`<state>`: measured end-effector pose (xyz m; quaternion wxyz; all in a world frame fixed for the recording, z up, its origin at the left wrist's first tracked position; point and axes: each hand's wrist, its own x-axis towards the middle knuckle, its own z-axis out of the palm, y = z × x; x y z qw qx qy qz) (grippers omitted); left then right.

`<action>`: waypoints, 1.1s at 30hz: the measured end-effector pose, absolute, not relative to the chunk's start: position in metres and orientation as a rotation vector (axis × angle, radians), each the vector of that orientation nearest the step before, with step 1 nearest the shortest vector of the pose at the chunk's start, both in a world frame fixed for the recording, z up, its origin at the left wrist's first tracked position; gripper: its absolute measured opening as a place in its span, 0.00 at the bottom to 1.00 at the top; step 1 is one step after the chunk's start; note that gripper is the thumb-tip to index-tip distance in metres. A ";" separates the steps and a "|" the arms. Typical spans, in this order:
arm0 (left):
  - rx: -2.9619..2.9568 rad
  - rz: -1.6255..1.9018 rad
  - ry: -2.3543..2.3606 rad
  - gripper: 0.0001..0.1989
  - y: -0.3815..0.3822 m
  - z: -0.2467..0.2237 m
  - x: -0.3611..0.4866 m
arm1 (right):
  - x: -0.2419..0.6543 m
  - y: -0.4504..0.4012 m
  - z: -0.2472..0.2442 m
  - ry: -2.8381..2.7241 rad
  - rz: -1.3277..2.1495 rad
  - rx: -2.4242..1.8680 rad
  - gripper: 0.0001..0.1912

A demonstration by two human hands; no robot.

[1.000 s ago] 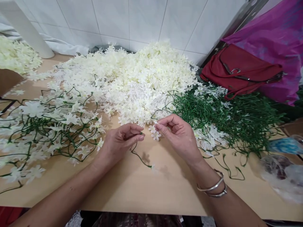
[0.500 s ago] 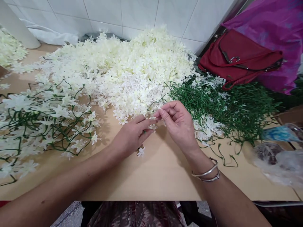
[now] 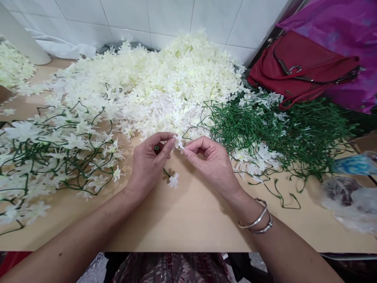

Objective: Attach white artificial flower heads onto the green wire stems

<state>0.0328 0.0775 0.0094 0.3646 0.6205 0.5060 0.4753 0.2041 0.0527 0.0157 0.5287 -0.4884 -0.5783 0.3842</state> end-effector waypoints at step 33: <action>1.389 1.073 1.027 0.08 0.080 0.010 0.035 | 0.204 0.059 0.010 -1.234 0.996 -1.106 0.05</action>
